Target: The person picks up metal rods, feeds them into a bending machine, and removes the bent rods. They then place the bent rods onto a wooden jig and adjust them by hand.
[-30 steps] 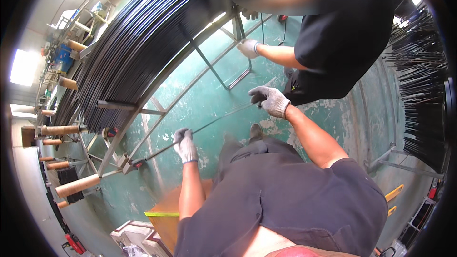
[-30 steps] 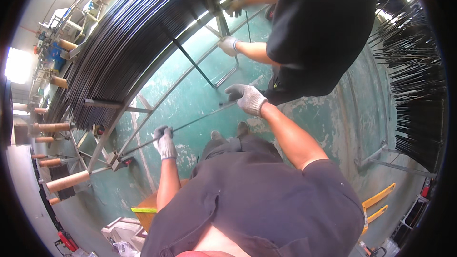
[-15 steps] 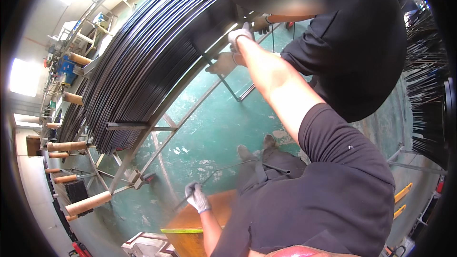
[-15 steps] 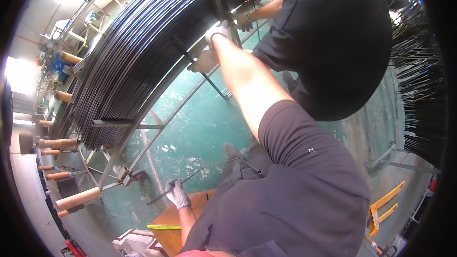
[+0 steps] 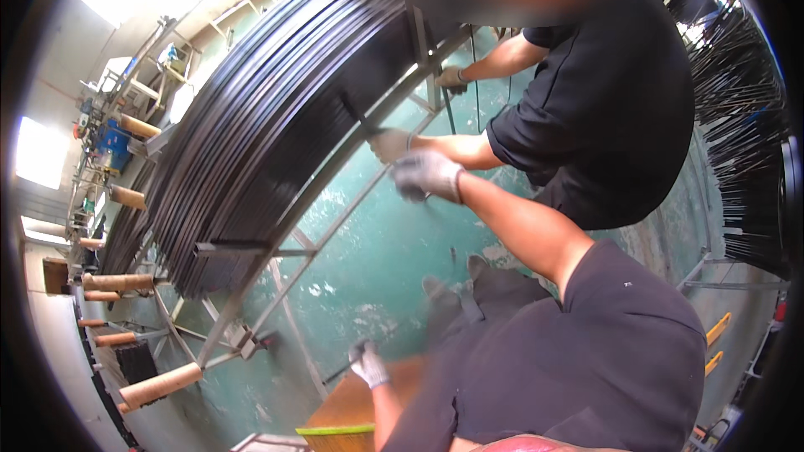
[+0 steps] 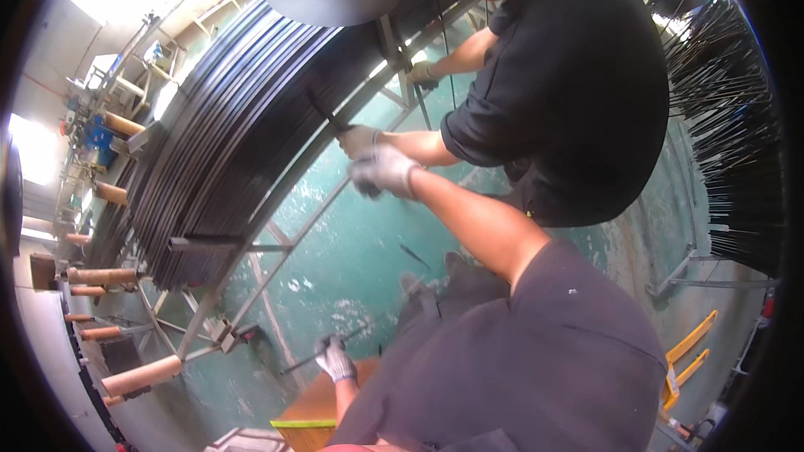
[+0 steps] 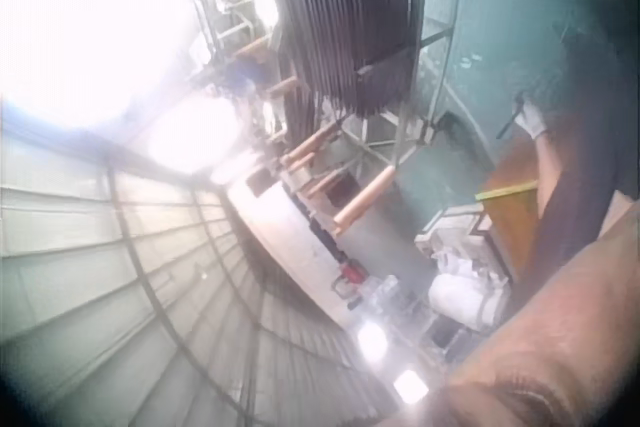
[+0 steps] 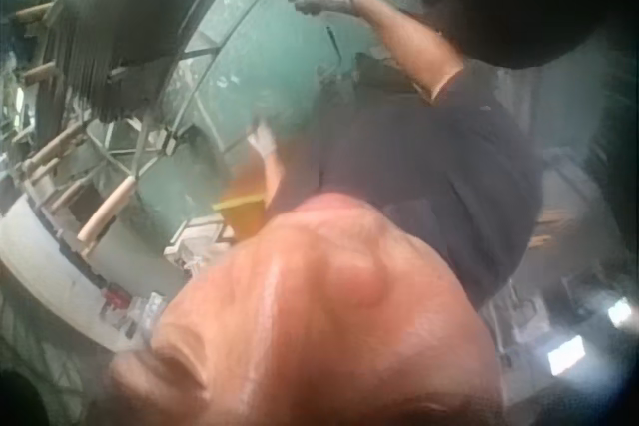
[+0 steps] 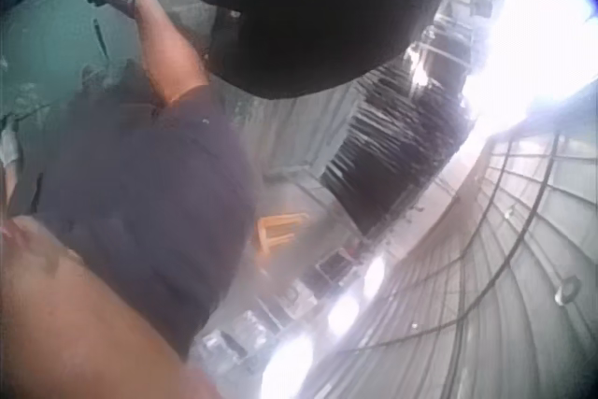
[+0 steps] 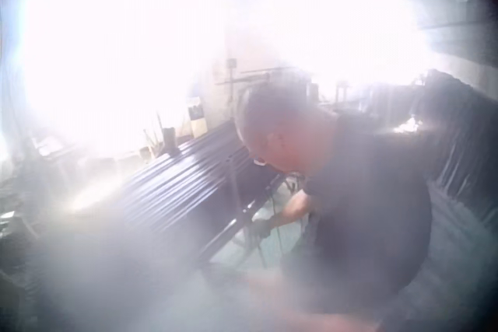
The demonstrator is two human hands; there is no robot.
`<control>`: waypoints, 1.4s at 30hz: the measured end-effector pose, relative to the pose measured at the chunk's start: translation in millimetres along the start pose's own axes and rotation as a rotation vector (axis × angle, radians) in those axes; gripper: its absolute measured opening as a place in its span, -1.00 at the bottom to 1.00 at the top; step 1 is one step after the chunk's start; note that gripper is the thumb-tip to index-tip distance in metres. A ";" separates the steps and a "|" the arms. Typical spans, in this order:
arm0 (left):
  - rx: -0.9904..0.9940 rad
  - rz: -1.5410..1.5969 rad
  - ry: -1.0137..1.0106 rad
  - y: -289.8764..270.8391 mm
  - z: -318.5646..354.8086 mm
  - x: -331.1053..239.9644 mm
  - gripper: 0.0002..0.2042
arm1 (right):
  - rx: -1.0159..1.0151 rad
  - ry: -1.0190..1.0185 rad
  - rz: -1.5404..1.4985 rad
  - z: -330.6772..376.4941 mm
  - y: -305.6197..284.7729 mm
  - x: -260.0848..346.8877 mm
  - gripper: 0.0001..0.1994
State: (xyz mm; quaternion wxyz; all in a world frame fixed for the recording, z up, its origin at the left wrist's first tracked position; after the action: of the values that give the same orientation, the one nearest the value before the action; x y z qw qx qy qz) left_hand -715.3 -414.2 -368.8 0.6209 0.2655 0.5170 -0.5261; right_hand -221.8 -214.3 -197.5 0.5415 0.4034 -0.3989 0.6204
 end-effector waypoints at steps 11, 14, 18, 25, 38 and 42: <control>0.010 -0.093 0.136 44.5 83.2 -58.2 -0.87 | 0.259 -0.179 0.776 174.9 48.6 -147.3 -0.74; -0.087 -0.062 0.135 43.5 127.2 -45.7 -0.87 | 0.261 -0.121 0.763 202.2 31.8 -152.8 -0.71; -0.143 0.039 0.138 51.8 192.1 -29.1 -0.87 | 0.164 -0.219 0.851 258.0 -1.3 -161.4 -0.74; -0.105 0.138 0.074 92.7 316.4 17.9 -0.88 | 0.033 -0.075 0.969 364.6 -50.3 -189.3 -0.75; 0.163 0.000 0.090 184.6 505.3 94.5 -0.87 | -0.174 0.173 0.964 569.8 -204.5 -251.5 -0.65; 0.265 -0.043 0.133 257.9 562.8 100.1 -0.89 | -0.282 0.304 0.877 623.1 -301.9 -276.0 -0.63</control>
State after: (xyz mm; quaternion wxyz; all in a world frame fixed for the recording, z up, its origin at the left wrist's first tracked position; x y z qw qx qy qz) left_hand -280.8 -865.0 -333.6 0.5335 0.3680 0.4886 -0.5842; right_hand 145.3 -862.7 -215.4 0.3303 0.0247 -0.5279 0.7820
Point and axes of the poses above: each hand's wrist, its own z-axis away from the middle knuckle, its own y-axis out of the palm, x = y × z, the point moved 9 cm from there along -z, towards the middle knuckle, and after that the axes turned 10 degrees about z, right-handed, at the moved point
